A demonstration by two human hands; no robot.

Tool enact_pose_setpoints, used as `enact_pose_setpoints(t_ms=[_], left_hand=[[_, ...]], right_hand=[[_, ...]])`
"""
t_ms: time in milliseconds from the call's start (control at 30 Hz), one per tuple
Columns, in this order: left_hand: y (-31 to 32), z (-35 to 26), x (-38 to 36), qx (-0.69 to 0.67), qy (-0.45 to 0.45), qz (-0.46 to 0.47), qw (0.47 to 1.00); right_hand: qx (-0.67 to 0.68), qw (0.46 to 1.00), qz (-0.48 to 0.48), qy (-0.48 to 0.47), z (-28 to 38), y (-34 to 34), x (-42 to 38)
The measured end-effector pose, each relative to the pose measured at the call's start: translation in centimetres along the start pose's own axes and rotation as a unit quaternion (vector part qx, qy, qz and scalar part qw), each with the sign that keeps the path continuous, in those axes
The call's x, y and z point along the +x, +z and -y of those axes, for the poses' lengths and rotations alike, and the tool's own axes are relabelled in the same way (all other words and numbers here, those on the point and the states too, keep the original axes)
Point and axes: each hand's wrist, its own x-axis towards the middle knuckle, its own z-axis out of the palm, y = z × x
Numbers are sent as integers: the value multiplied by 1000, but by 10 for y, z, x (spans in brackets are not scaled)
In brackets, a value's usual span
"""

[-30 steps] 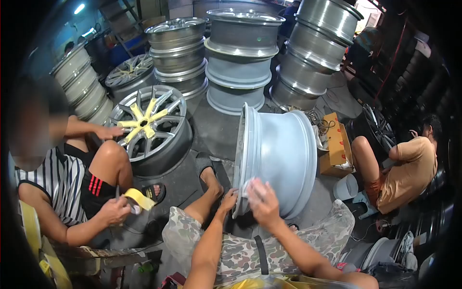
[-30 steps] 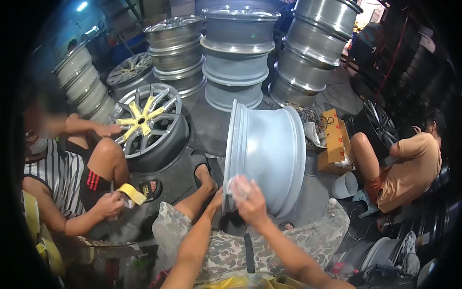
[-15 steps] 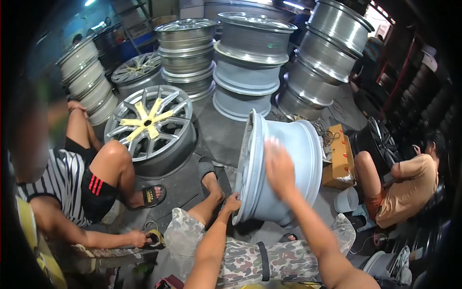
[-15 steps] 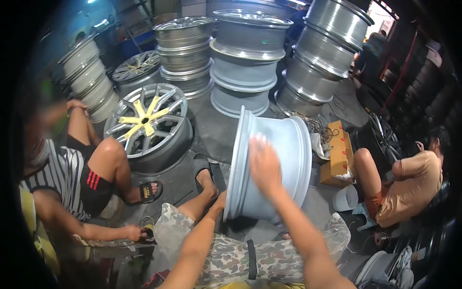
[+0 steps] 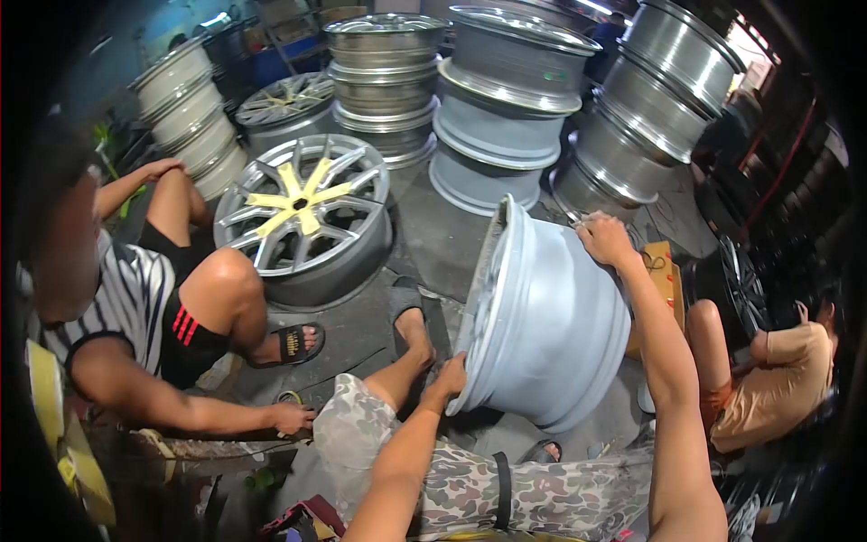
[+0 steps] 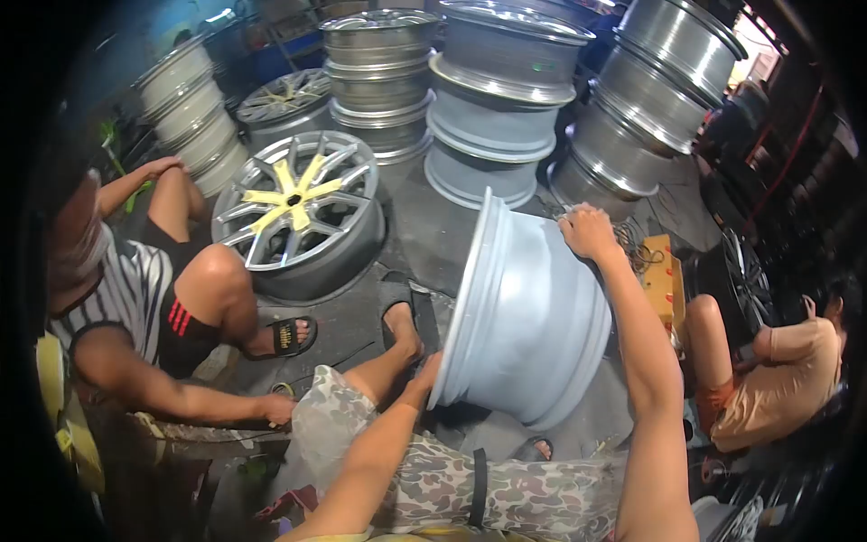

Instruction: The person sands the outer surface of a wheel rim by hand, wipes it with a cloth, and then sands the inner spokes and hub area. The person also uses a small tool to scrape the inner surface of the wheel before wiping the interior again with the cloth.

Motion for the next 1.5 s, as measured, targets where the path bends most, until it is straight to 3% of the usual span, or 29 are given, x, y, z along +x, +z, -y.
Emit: enact_pose_setpoints(t_ms=[100,133,200,267,433,500,567,600,633,700,733,767,833,900,967,1033,1100,1167,1233,1367,1433,1500], left_hand=[[-20,-56,-26,-75,-8,-52,996],[-12,-41,-17,-74,-11,-60,995],[-7,-14,1,-23,28,-11,999],[-7,-17,-2,-13,-10,-7,1000],[-5,-33,-45,25,-39,-16,999],[-16,-33,-66,90,-37,57,994],[-29,-32,-84,100,-40,74,991],[-44,-54,-106,94,-39,113,988],[-54,-72,-125,90,-39,154,983],[-55,-98,-159,115,-34,113,986],[-63,-129,-180,28,-61,86,994],[-69,-146,-189,-59,-85,56,993],[-62,-147,-184,-87,-68,30,993],[-75,-174,-180,-137,-78,11,987],[-91,-190,-166,80,-20,-73,994],[-119,-240,-164,79,64,-198,975],[-135,-284,-146,10,124,-322,938],[-139,-312,-112,-58,188,-337,921],[-132,-339,-92,-71,128,-356,923],[-154,-335,-43,-42,96,-325,940],[-163,-338,-15,9,102,-343,934],[-167,-346,-3,6,86,-357,930]], right_hand=[[109,993,6,35,11,17,14],[108,992,23,60,30,-2,2],[101,993,-60,-13,37,-6,-28],[74,990,-114,23,53,-24,-72],[18,991,-133,15,75,-58,-132],[15,989,-146,11,80,-63,-133],[-17,998,-59,34,73,-61,-121],[46,994,-48,90,67,-53,-109],[54,995,0,81,51,-36,-94],[84,992,72,61,20,2,-69],[104,989,93,46,15,17,-58],[110,989,90,43,22,30,-45],[212,974,68,43,53,37,-28],[225,974,-2,-7,107,14,-39],[197,979,20,39,167,-33,-88],[142,964,-218,-61,195,-26,-158],[110,970,-177,-122,195,-25,-222],[49,977,-148,-145,167,-18,-261],[-25,976,-158,-150,123,-23,-261],[-18,980,-154,-127,74,-53,-170],[-9,982,-173,-73,53,-31,-89],[-16,999,-50,11,48,-5,-15]])
